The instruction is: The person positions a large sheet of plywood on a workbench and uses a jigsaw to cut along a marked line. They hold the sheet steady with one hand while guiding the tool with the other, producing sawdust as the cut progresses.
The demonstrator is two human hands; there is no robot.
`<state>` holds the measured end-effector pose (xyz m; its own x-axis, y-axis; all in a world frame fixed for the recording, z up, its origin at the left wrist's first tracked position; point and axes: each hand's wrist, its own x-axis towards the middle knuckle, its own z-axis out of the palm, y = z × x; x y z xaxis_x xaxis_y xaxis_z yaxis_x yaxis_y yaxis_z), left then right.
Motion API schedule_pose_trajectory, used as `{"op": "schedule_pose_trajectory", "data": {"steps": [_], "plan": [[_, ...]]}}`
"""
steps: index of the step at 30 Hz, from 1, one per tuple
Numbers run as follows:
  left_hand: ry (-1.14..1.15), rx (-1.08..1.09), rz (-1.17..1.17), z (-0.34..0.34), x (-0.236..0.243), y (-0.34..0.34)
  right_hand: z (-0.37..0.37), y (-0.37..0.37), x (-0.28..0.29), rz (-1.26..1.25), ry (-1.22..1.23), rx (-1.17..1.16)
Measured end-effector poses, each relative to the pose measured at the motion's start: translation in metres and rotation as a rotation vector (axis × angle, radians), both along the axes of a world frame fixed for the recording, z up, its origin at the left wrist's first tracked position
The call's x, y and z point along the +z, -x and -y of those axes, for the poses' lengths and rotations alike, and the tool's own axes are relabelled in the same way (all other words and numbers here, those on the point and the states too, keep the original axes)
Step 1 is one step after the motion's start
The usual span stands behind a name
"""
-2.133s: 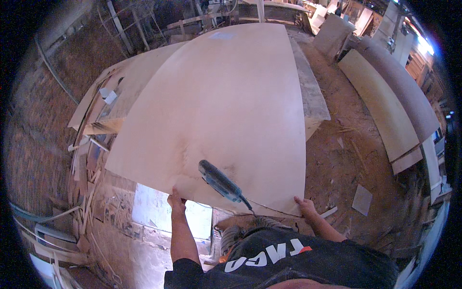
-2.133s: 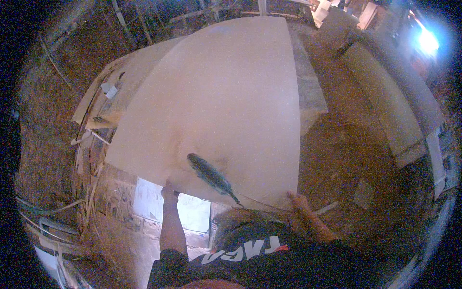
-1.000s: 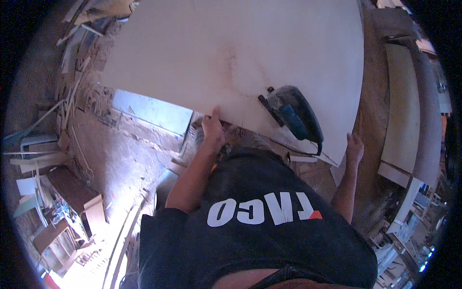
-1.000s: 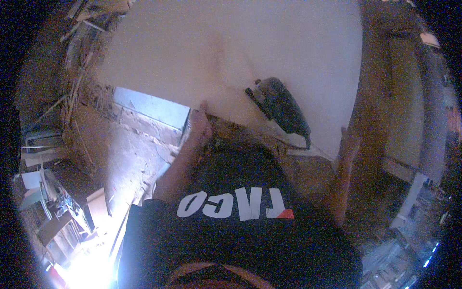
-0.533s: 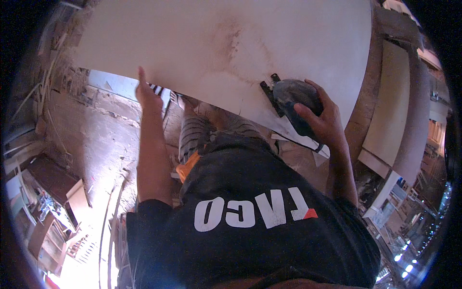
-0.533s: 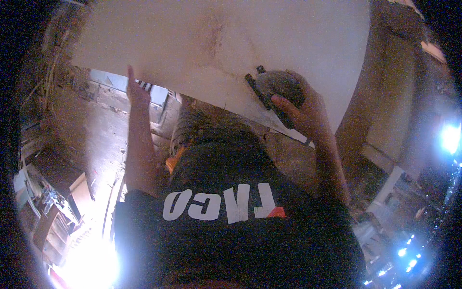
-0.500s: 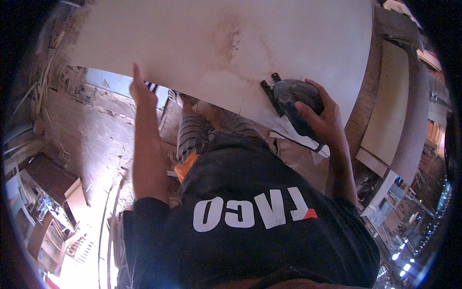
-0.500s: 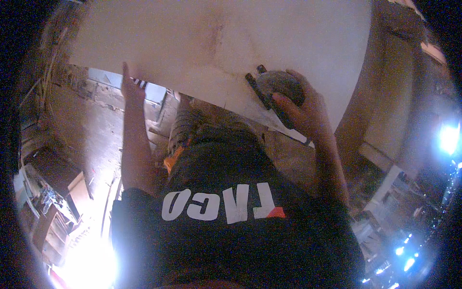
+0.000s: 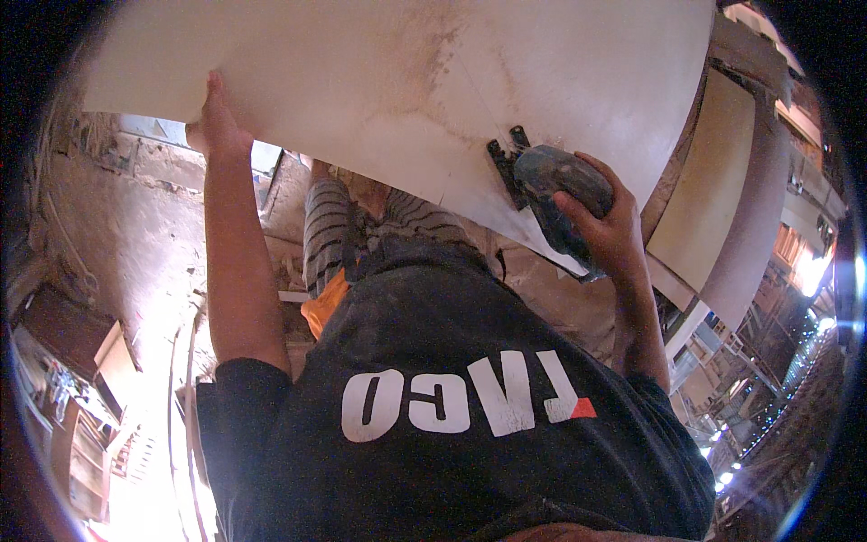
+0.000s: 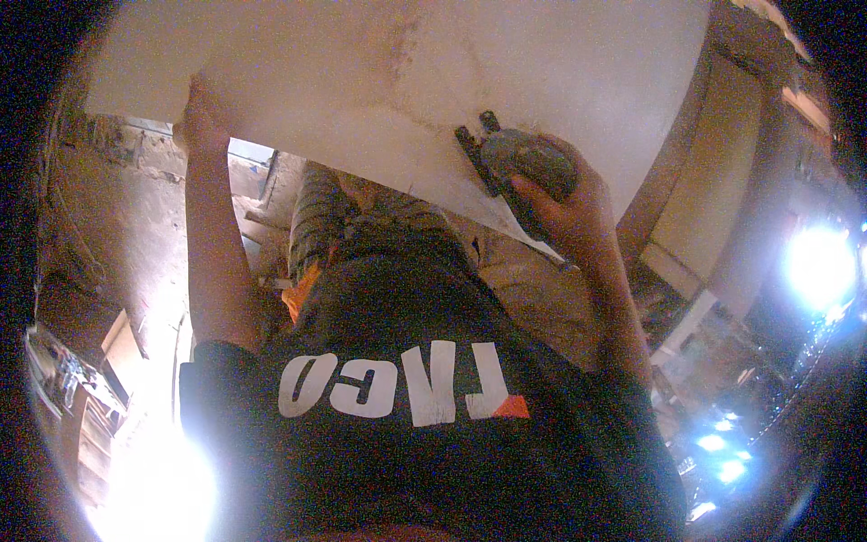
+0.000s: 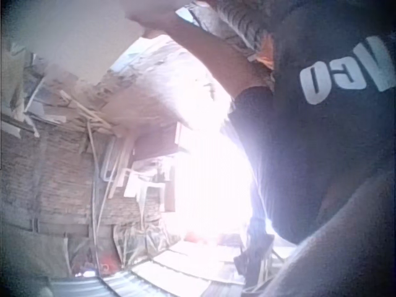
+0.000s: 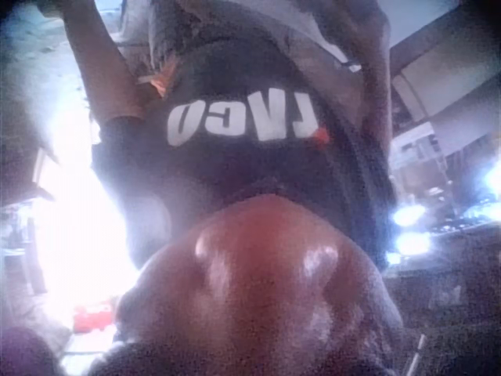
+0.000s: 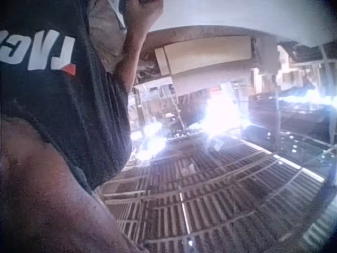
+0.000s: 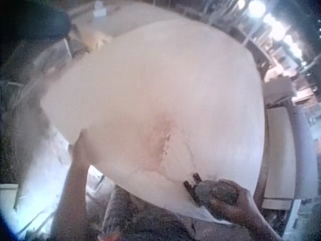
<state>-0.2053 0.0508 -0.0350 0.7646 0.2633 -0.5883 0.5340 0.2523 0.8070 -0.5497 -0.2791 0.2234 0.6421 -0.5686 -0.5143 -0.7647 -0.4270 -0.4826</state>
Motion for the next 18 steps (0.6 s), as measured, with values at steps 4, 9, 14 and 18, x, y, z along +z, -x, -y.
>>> {"op": "schedule_pose_trajectory", "data": {"steps": [4,9,14,18], "plan": [[0.032,-0.043,-0.083,0.009,0.033,0.007,-0.002,-0.001,0.0,0.009,0.017,0.011],[0.019,-0.073,-0.141,0.017,0.056,0.013,-0.004,-0.002,0.004,-0.004,0.034,0.015],[0.085,-0.052,-0.106,0.004,0.037,0.006,-0.005,-0.003,0.007,0.007,-0.021,-0.012],[0.067,0.001,-0.094,0.013,0.047,0.014,-0.003,0.0,0.004,0.011,-0.004,0.01]]}}
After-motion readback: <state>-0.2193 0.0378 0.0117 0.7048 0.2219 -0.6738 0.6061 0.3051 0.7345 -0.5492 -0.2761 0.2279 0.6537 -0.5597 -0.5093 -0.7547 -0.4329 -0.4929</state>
